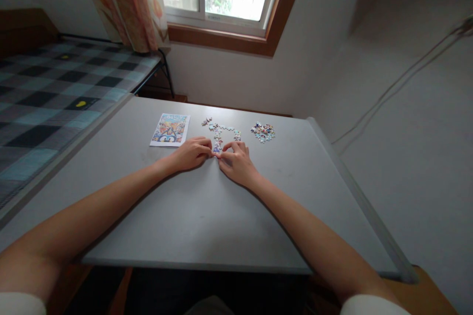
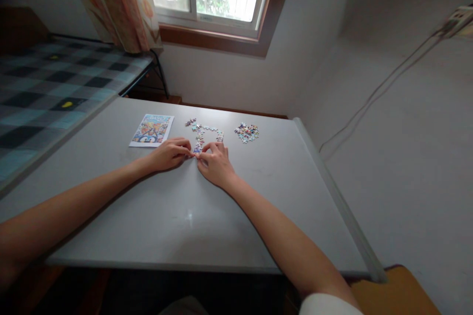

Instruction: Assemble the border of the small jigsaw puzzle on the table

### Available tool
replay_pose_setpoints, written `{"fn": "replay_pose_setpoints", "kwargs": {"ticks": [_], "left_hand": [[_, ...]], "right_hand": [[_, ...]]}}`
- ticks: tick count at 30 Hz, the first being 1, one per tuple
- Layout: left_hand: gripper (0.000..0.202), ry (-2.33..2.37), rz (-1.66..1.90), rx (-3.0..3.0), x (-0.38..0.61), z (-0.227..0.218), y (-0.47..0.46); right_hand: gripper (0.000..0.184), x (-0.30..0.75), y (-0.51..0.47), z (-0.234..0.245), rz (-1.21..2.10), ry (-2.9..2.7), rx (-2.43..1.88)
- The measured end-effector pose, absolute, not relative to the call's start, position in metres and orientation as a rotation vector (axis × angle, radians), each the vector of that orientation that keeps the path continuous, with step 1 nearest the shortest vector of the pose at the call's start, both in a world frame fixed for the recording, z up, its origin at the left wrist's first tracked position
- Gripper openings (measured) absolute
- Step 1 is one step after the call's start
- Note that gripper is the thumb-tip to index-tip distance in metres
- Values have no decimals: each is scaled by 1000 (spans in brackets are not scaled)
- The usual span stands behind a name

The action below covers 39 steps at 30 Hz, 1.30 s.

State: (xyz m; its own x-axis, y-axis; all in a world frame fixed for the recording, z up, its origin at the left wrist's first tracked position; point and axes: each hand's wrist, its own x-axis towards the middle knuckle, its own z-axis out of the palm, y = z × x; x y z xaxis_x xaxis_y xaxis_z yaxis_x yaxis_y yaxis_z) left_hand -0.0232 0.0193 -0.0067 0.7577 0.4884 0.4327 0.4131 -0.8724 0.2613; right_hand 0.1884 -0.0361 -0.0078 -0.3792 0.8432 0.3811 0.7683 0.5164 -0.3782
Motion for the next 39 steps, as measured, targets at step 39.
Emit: {"fn": "replay_pose_setpoints", "kwargs": {"ticks": [39], "left_hand": [[25, 847, 794, 2843, -23, -9, 18]], "right_hand": [[28, 194, -25, -14, 189, -1927, -1475]]}}
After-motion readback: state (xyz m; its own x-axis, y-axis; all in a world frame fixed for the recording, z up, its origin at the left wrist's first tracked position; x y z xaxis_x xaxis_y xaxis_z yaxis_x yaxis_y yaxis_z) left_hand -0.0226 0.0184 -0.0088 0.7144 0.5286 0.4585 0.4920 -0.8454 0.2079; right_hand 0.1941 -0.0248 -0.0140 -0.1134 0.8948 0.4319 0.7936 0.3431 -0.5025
